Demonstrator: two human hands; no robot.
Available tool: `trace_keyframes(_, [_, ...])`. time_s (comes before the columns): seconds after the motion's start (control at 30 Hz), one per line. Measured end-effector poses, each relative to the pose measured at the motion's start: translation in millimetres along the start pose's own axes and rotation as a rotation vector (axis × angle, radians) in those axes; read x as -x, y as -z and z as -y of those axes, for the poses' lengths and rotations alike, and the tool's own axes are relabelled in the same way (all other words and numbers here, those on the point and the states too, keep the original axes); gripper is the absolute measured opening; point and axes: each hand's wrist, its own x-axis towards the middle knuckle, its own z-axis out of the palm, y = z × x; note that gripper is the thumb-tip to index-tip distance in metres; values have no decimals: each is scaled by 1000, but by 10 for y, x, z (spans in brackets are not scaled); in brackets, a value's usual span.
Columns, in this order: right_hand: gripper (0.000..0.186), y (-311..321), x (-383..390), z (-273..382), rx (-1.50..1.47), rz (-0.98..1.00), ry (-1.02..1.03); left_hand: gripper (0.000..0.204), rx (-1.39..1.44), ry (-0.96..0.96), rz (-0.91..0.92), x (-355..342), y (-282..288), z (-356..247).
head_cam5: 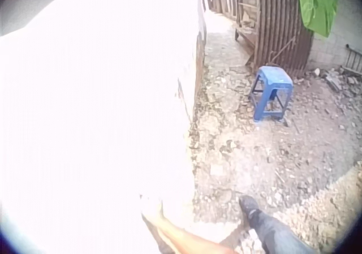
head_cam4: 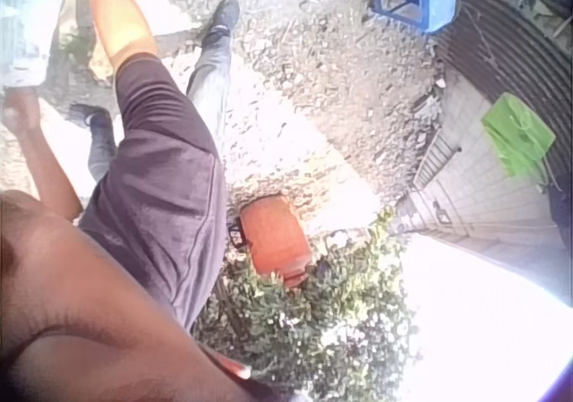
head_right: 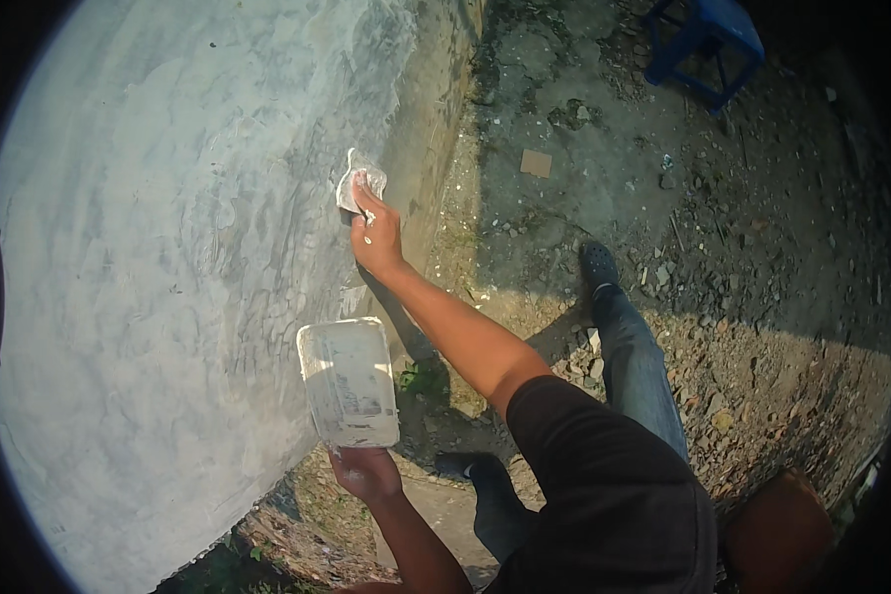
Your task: Applying plaster or putty to an exterior wall using a scraper tool.
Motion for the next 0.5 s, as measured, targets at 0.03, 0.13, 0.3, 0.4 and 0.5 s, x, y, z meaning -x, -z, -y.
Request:
trace_keyframes(0.03, [59, -87, 108, 28, 25, -7, 12, 53, 0, -7, -4, 35, 46, -52])
trace_keyframes(0.13, [60, -50, 546, 182, 7, 90, 9, 53, 16, -44, -16, 84, 147, -214])
trace_keyframes(0.3, [53, 562, 726, 64, -45, 467, 62, 55, -174, -19, 18, 27, 61, -206])
trace_keyframes(0.4, [45, 630, 192, 99, -111, 214, -428, 56, -243, -49, 53, 41, 46, -265])
trace_keyframes(0.5, [44, 595, -505, -165, -111, -69, -488, 57, -297, -49, 87, 113, 23, -260])
